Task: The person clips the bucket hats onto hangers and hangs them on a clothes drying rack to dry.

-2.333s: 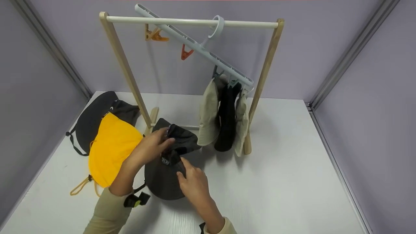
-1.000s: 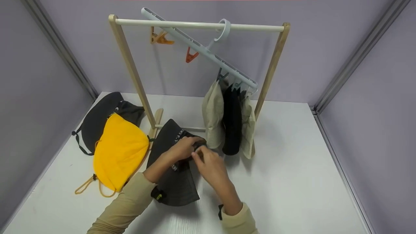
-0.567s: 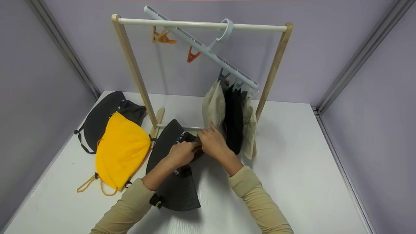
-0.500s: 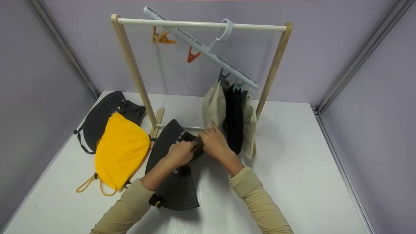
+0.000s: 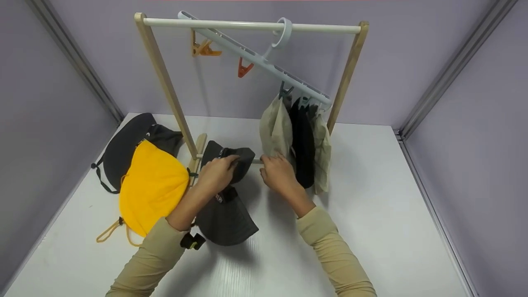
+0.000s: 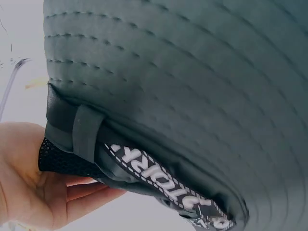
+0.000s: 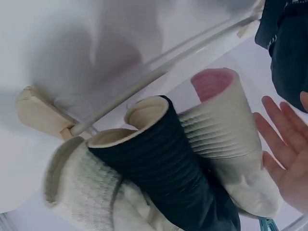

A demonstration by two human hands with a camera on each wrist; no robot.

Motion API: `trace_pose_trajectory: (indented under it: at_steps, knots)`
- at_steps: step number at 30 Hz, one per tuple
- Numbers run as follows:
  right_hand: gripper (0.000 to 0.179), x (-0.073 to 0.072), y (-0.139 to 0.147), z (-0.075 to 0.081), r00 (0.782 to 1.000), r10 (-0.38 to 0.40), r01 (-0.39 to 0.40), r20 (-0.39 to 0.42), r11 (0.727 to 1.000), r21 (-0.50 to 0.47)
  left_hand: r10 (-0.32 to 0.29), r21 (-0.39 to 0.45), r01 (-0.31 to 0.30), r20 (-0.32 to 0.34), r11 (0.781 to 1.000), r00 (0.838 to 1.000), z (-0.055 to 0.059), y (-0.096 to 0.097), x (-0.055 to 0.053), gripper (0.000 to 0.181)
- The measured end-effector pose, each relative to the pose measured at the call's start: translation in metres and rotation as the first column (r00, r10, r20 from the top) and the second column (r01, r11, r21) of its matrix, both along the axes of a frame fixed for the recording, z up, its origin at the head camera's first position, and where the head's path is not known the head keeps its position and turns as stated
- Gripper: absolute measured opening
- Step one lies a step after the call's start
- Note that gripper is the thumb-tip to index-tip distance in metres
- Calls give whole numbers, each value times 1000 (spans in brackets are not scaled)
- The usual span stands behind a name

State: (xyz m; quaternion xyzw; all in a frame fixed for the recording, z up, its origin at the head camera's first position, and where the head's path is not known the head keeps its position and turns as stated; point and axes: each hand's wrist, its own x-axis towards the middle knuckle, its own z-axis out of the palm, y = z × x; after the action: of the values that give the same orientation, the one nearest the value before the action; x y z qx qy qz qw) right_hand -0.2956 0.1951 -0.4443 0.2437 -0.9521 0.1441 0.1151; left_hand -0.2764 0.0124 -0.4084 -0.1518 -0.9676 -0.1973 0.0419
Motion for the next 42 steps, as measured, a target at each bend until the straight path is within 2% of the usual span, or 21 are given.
trace_pose_trajectory:
  at_steps: [2, 4, 7, 11, 13, 15, 18, 20, 22, 25, 28, 30, 32, 33, 36, 38, 40, 42]
  knots:
    - [22, -1, -4, 8, 994, -57, 66, 95, 994, -92, 22, 41, -21, -21, 999, 1000, 7, 0, -3, 30]
    - [23, -4, -10, 16, 977, -82, 121, 197, 974, -191, 54, 87, -49, -53, 995, 997, 13, 3, -7, 30]
    - [31, -11, -17, 27, 937, -67, 180, 342, 933, -311, 90, 167, -73, -98, 983, 991, 18, 9, -12, 31]
    - [44, -21, -25, 37, 894, -26, 223, 447, 892, -394, 69, 299, -31, -118, 954, 991, 15, 19, -18, 33]
    - [48, -26, -28, 38, 889, -13, 221, 457, 888, -403, 42, 388, -3, -90, 922, 995, 13, 22, -22, 34]
    - [49, -29, -30, 38, 895, 3, 201, 447, 891, -407, 15, 485, -2, -22, 875, 1000, 11, 23, -26, 36]
    - [46, -31, -30, 35, 907, 32, 161, 420, 895, -415, 0, 609, -44, 72, 792, 997, 11, 21, -33, 35]
    - [44, -29, -29, 32, 903, 51, 147, 428, 897, -417, 6, 670, -87, 123, 737, 992, 12, 19, -36, 32]
    - [44, -28, -29, 31, 893, 71, 139, 445, 896, -421, 23, 717, -122, 145, 686, 989, 13, 17, -39, 27]
    - [43, -27, -31, 32, 889, 121, 97, 441, 893, -440, 56, 756, -155, 155, 636, 986, 13, 15, -43, 26]
    - [46, -29, -34, 33, 900, 177, 25, 398, 891, -453, 79, 784, -151, 130, 602, 988, 12, 15, -46, 33]
    - [51, -31, -35, 33, 905, 199, -9, 376, 893, -450, 72, 795, -128, 106, 593, 992, 12, 15, -48, 44]
    - [58, -33, -36, 32, 903, 194, -10, 383, 901, -433, 55, 792, -98, 82, 602, 995, 11, 15, -49, 52]
    - [61, -33, -36, 32, 901, 187, -5, 392, 906, -423, 46, 783, -82, 68, 617, 997, 11, 15, -49, 54]
    - [64, -33, -37, 31, 899, 168, 12, 404, 914, -405, 32, 723, -36, 19, 690, 999, 11, 14, -49, 50]
    - [64, -33, -37, 31, 900, 168, 13, 403, 912, -410, 23, 694, -7, -15, 720, 1000, 12, 14, -49, 44]
    - [65, -34, -38, 31, 903, 186, -2, 386, 903, -430, 11, 679, 19, -40, 734, 999, 13, 13, -49, 39]
    - [66, -34, -38, 30, 910, 198, -17, 363, 895, -446, -1, 684, 33, -48, 729, 999, 14, 14, -49, 37]
